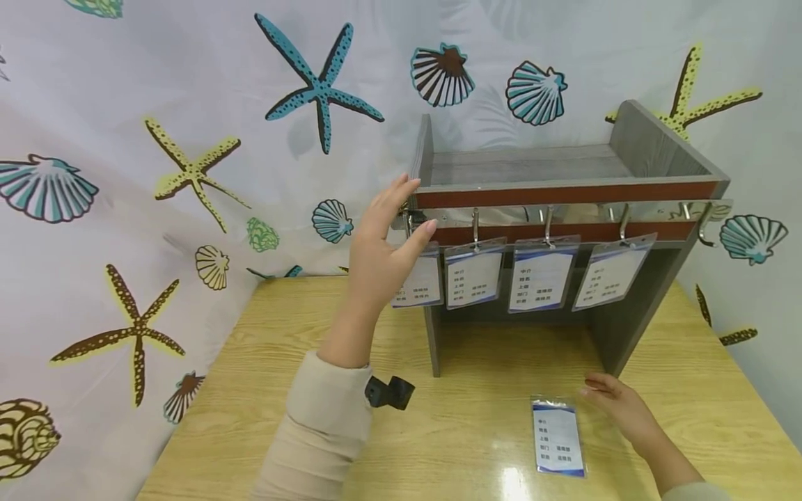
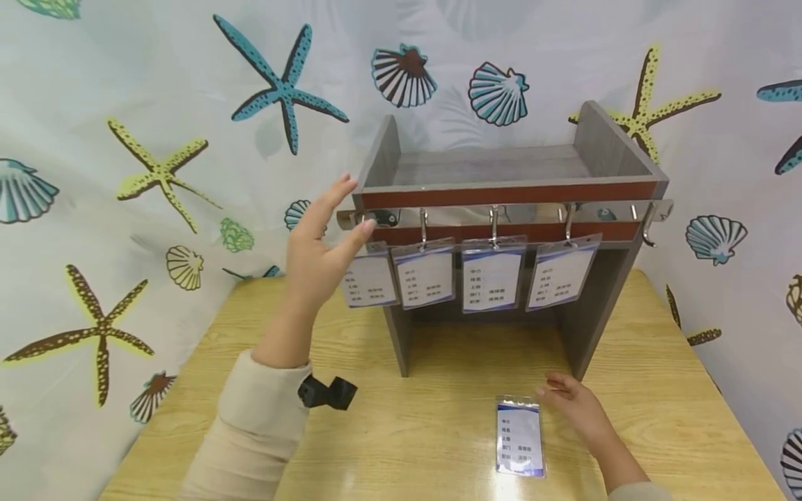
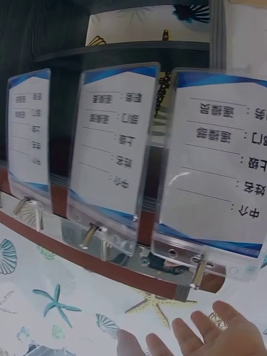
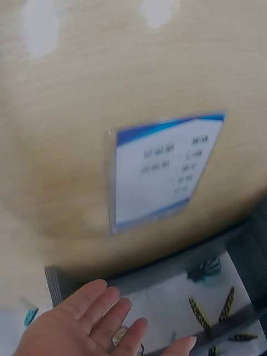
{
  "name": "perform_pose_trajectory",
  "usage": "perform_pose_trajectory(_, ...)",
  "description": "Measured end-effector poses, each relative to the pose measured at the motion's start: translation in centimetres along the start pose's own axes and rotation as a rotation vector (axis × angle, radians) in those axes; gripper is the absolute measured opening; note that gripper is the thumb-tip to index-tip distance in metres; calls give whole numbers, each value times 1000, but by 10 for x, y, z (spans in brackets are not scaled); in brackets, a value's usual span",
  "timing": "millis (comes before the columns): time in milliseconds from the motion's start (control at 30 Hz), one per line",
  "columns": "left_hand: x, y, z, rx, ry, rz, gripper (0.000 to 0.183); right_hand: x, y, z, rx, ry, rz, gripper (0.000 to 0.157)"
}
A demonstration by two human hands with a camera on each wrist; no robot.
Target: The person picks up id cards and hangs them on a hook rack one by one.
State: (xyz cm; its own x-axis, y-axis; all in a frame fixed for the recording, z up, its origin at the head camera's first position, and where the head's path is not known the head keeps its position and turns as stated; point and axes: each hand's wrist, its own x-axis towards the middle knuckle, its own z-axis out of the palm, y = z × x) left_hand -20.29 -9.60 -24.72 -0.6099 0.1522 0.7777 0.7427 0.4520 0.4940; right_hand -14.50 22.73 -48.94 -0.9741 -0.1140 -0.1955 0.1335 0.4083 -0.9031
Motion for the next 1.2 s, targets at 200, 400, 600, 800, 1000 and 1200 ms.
perform_pose_trajectory(200, 13, -9, -5, 35, -154, -240, 58, 10, 18, 12, -52, -12, -6, 62)
perform_pose_trajectory(400, 24, -17, -2, 31, -247, -383, 61, 14, 29, 19, -101, -5, -22, 67)
perform_pose_trajectory(600, 31, -23, 3, 60, -292, -465, 58, 18, 34, 26, -198, 1, -44, 69)
perform_pose_trajectory(800, 36, -27, 5, 73, -299, -498, 54, 23, 39, 32, -406, 50, -181, 68)
perform_pose_trajectory(1000, 38, -28, 6, 66, -310, -491, 55, 23, 45, 37, -546, 111, -229, 65)
perform_pose_trajectory(1200, 39, -27, 7, 42, -295, -492, 54, 30, 48, 39, -560, 144, -250, 62)
